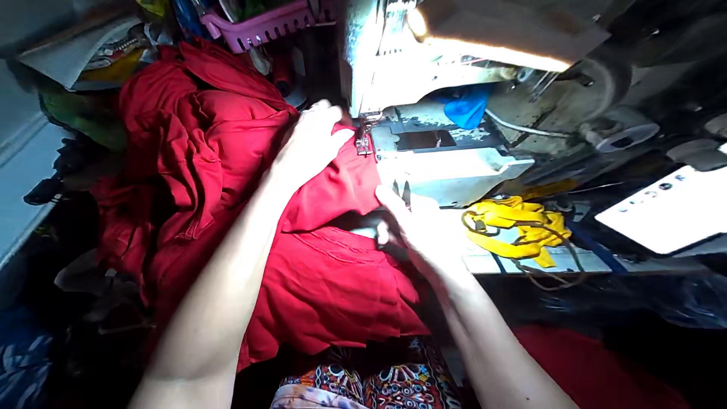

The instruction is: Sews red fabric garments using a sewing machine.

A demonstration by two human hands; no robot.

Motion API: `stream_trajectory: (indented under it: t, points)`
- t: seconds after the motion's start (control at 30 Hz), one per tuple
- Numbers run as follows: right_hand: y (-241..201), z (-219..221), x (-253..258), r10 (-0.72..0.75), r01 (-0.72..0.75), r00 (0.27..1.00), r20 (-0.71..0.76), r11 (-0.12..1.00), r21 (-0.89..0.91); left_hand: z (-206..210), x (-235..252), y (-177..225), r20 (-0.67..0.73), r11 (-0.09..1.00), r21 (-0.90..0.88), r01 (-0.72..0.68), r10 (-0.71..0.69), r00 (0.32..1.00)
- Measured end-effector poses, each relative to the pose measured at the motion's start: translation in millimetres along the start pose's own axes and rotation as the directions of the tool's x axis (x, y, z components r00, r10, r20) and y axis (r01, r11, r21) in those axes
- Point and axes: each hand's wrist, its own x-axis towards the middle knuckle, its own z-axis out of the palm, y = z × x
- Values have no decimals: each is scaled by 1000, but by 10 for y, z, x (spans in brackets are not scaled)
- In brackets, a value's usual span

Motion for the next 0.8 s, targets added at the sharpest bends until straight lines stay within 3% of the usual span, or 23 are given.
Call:
stream_trajectory:
  t: [0.07,0.1,0.13,0.17,0.23,0.27,0.33,0.43,0.47,0.53,0.67,0.73,0.8]
  points:
    - [-37,-91,-40,-162,141,982,-103,972,-186,59,-465,-244,-304,982,116,-150,179,936]
    - [-56,-123,-77,-245,204,962,-124,940,-272,-43,-773,-185,-313,986,155,-58,105,944]
    - [-76,-143,-124,-335,274,935,-111,887,-372,-363,-1051,143,-65,967,134,217,-210,976]
    - [-93,-145,-147,-412,335,909,-71,820,-464,-457,-1232,258,29,910,139,391,-399,917]
    - [-88,-109,-126,-461,387,886,49,676,-626,-357,-1442,139,71,846,155,510,-525,848]
    - [-74,-64,-101,-445,389,892,83,658,-645,-345,-1448,81,57,854,116,507,-515,855]
    - [-84,15,-62,-395,386,912,113,730,-563,-490,-1306,66,-57,895,-13,446,-446,893]
    - [-158,111,-138,-333,344,934,128,936,-77,-516,-974,94,-346,946,-169,277,-320,882]
    - [-174,140,-165,-256,244,958,131,964,105,-422,-870,33,-388,945,-192,265,-321,864]
    - [-160,146,-212,-110,46,979,171,940,339,-225,-756,-146,-297,920,-150,361,-390,871]
    - [-12,135,-178,-30,-56,978,208,918,392,-77,-810,-193,-184,912,23,411,-400,898]
    - [2,133,-162,-6,-67,982,190,926,371,-159,-876,12,-194,931,61,360,-343,919]
    - [-67,145,-191,-65,20,985,160,962,272,-194,-902,231,-278,968,28,251,-233,932]
